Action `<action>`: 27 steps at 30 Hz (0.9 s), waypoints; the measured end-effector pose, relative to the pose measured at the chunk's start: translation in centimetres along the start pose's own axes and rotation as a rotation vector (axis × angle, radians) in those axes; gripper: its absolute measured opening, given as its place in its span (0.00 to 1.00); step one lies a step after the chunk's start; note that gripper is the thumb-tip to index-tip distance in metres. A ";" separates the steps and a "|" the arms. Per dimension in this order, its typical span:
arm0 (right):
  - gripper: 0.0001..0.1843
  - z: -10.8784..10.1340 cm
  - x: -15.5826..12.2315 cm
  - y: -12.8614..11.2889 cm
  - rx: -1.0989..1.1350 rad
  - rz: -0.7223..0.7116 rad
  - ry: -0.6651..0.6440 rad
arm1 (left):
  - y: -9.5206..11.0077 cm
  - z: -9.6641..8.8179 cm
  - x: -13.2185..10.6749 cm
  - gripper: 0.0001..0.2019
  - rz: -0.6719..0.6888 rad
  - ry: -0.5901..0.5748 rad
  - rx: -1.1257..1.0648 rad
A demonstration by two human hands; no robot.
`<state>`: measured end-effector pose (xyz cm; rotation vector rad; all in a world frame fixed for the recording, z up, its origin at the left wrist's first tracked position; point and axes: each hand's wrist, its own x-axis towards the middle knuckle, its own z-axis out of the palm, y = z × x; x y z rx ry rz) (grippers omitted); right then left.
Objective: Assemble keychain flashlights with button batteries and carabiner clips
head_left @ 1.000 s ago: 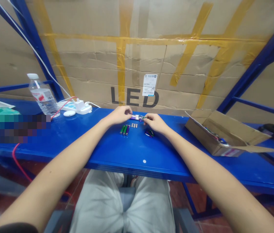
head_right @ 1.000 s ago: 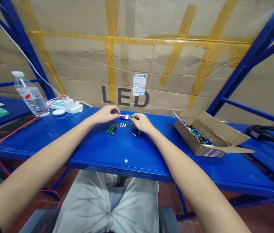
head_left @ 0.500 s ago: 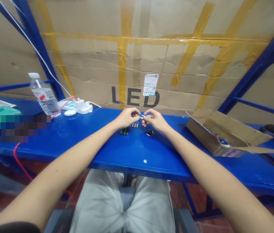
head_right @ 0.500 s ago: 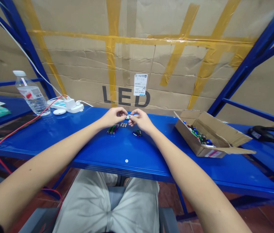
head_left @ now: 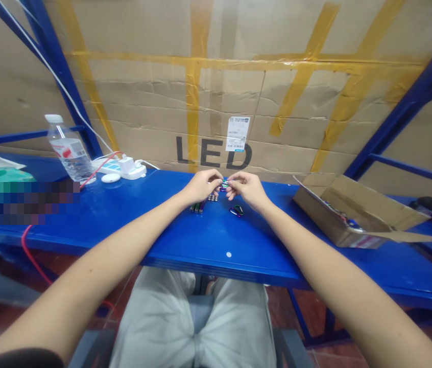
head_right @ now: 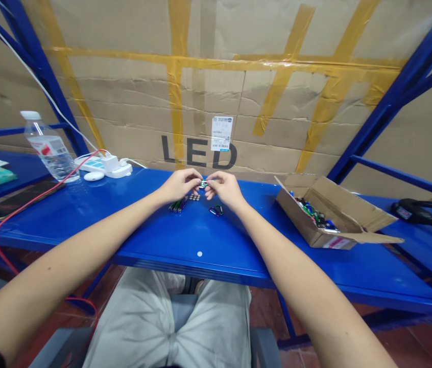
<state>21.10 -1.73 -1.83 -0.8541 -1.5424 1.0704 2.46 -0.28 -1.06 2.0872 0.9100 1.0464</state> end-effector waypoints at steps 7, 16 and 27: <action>0.07 0.3 -0.4 -0.6 -0.184 0.074 -0.044 | 0.7 0.1 -0.4 0.06 0.216 0.033 0.275; 0.05 -0.2 -0.1 -0.1 -0.386 0.115 -0.042 | -0.6 -1.9 0.3 0.03 0.054 0.173 0.272; 0.03 -3.9 1.0 1.6 -1.045 0.227 0.060 | -5.2 -5.5 0.8 0.02 -0.273 0.012 0.365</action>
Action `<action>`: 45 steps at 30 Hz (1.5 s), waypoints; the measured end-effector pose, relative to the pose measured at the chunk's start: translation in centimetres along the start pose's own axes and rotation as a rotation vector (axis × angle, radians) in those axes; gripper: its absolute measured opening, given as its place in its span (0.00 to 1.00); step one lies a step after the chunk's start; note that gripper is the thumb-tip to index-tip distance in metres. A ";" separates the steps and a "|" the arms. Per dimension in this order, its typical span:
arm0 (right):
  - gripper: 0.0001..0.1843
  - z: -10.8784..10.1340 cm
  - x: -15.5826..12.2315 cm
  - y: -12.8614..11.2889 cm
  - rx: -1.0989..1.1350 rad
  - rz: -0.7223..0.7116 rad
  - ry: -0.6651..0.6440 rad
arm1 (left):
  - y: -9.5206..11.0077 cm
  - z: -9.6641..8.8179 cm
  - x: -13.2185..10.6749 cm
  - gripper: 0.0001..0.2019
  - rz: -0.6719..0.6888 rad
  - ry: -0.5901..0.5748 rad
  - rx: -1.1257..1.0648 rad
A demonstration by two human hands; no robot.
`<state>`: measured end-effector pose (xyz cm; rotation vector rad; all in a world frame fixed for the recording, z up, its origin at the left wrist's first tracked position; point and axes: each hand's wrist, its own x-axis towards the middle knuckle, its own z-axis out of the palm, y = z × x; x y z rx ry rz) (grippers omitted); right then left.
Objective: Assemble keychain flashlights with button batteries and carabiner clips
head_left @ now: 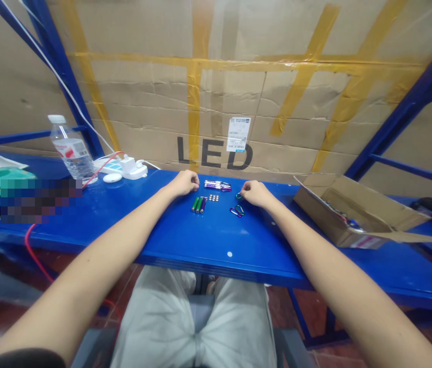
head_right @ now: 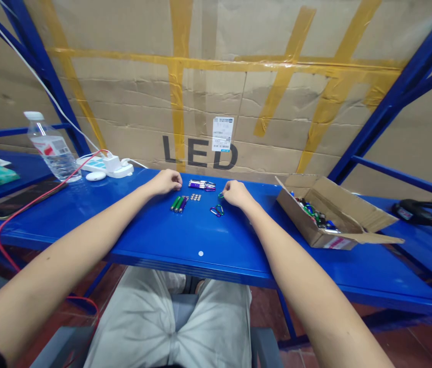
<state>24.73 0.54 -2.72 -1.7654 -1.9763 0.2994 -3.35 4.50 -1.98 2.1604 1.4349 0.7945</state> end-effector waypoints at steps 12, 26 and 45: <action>0.03 0.1 0.1 0.0 -0.071 0.015 -0.068 | 0.1 -0.5 -0.2 0.06 -0.105 -0.124 0.060; 0.01 -0.3 -0.2 -0.2 -0.102 0.054 -0.085 | 0.1 -1.7 -0.3 0.03 -0.086 -0.251 -0.026; 0.06 -0.5 -0.1 -0.2 -0.141 0.076 -0.146 | 0.5 -1.8 -0.2 0.07 0.014 -0.446 0.043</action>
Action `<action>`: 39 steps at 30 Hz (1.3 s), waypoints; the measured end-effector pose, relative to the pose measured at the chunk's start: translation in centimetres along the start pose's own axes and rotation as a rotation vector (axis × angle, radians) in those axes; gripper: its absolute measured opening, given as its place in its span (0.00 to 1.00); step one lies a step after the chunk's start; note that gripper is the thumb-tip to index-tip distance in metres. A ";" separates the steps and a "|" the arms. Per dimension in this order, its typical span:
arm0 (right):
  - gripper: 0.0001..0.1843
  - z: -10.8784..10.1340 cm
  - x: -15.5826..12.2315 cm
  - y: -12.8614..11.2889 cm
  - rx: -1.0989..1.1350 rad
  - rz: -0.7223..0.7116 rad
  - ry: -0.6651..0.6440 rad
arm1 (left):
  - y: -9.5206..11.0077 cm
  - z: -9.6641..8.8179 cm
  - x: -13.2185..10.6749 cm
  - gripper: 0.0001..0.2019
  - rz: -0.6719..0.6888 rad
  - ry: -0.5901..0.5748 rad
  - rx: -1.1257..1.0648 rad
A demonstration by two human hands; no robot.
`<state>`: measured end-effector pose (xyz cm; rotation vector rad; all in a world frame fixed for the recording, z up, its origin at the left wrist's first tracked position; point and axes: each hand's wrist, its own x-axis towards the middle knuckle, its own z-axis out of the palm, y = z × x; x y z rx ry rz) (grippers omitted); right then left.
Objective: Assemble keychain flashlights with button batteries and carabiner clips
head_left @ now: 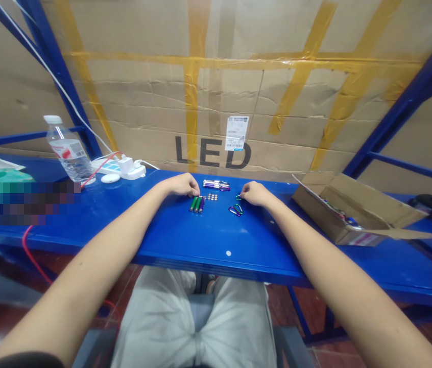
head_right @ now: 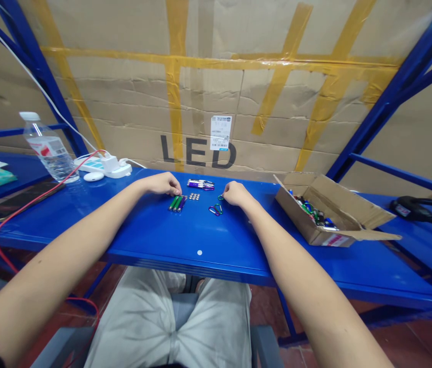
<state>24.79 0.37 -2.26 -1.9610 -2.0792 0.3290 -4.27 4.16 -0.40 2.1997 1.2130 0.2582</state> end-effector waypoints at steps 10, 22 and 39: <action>0.06 0.0 0.0 0.0 -0.022 0.002 -0.001 | 0.5 0.1 -0.2 0.08 -0.015 -0.012 -0.014; 0.11 -1.2 -0.4 0.1 -0.180 -0.008 -0.066 | 0.1 0.5 -0.1 0.08 -0.127 0.176 -0.011; 0.06 -2.0 -1.2 0.2 -0.086 -0.175 -0.162 | -0.8 0.8 0.4 0.13 -0.176 0.296 0.067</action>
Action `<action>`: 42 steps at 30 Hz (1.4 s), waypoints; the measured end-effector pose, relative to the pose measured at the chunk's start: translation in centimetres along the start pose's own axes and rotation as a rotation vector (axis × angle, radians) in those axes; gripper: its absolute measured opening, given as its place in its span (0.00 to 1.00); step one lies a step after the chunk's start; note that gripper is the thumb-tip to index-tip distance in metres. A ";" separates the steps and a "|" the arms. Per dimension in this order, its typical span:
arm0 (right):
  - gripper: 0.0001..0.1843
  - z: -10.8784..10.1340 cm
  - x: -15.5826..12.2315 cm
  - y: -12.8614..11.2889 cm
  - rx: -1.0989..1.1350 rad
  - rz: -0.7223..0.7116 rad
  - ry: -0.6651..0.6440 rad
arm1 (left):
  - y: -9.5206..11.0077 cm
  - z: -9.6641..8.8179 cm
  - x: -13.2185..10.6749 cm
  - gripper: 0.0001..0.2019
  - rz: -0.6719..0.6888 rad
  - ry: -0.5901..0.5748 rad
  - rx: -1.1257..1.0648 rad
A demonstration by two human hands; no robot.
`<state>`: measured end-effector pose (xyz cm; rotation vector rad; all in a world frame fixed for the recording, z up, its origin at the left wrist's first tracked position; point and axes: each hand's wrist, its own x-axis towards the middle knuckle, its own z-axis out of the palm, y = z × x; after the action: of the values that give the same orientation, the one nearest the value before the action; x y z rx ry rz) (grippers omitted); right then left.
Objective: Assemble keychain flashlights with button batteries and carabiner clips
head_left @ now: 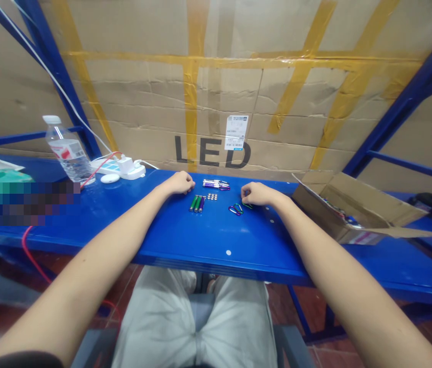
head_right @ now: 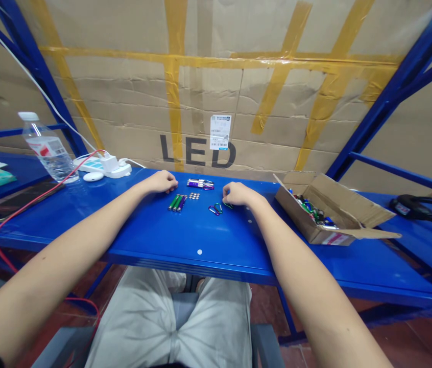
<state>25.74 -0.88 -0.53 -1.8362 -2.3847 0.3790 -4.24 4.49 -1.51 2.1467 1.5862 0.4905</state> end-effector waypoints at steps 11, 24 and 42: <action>0.03 -0.4 -0.5 -0.4 -0.017 -0.035 -0.060 | 0.3 -0.1 -0.2 0.12 -0.015 -0.009 0.020; 0.02 -0.2 -0.4 -0.5 -0.030 -0.023 -0.063 | -0.2 0.0 0.3 0.10 -0.011 -0.011 0.009; 0.10 -0.2 -0.1 -0.7 0.005 0.025 0.148 | 1.9 2.5 1.7 0.14 0.476 0.107 0.198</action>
<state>25.15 -1.15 -0.17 -1.8246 -2.2632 0.2422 -0.93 5.33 -2.52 2.7049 1.2065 0.6229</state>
